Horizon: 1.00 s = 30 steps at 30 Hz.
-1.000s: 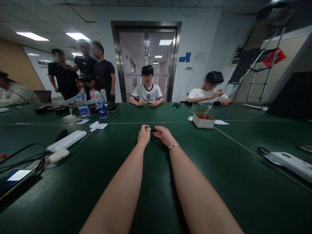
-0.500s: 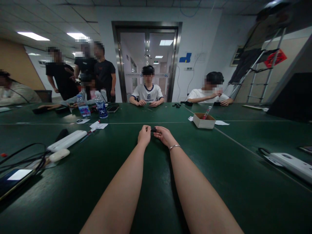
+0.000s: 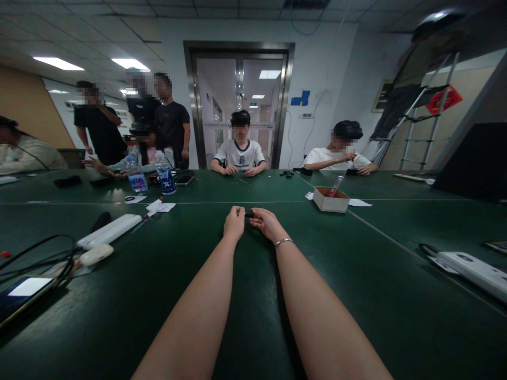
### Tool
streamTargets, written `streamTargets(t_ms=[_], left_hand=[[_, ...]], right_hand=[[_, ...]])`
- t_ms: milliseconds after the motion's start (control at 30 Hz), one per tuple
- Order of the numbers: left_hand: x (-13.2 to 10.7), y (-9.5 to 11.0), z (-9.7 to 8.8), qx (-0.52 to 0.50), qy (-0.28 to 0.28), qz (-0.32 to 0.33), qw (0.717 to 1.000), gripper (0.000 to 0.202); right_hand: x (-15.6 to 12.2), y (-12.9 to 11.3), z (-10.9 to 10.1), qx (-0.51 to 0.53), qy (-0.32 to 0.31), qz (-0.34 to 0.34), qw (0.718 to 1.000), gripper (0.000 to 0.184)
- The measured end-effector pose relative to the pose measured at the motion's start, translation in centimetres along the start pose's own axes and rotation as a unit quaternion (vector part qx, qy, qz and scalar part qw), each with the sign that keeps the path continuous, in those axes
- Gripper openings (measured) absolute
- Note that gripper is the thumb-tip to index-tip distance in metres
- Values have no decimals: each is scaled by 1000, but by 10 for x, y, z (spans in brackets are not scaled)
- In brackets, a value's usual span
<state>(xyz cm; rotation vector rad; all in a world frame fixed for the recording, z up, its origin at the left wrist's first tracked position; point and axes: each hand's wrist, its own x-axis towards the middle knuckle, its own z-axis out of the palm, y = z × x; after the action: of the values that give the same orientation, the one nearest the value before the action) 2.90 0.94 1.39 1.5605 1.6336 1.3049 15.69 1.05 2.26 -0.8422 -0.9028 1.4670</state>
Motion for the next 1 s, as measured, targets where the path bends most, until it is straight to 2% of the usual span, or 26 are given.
streamTargets(t_ms=[200,400,767,900,1000], left_hand=[[1,0,1,0,9,7,1000,23],[4,-5,3,2,6,12,1000,27],[-1,3,-1,8,4,-1,1000,25],[-3,5,-3,16,-5,-12,1000,34],[-3,5,-3,18,-2,-8,1000,28]], right_hand=[[-3,-3,2,-2,5,7,1000,8],[-4,-3,3,-2,5,10,1000,7],[-3,-3,2,-1,7,9,1000,7],[-2,-2,2,0,4,6,1000,9],[-2,-2,2,-1,1,4,1000,9]])
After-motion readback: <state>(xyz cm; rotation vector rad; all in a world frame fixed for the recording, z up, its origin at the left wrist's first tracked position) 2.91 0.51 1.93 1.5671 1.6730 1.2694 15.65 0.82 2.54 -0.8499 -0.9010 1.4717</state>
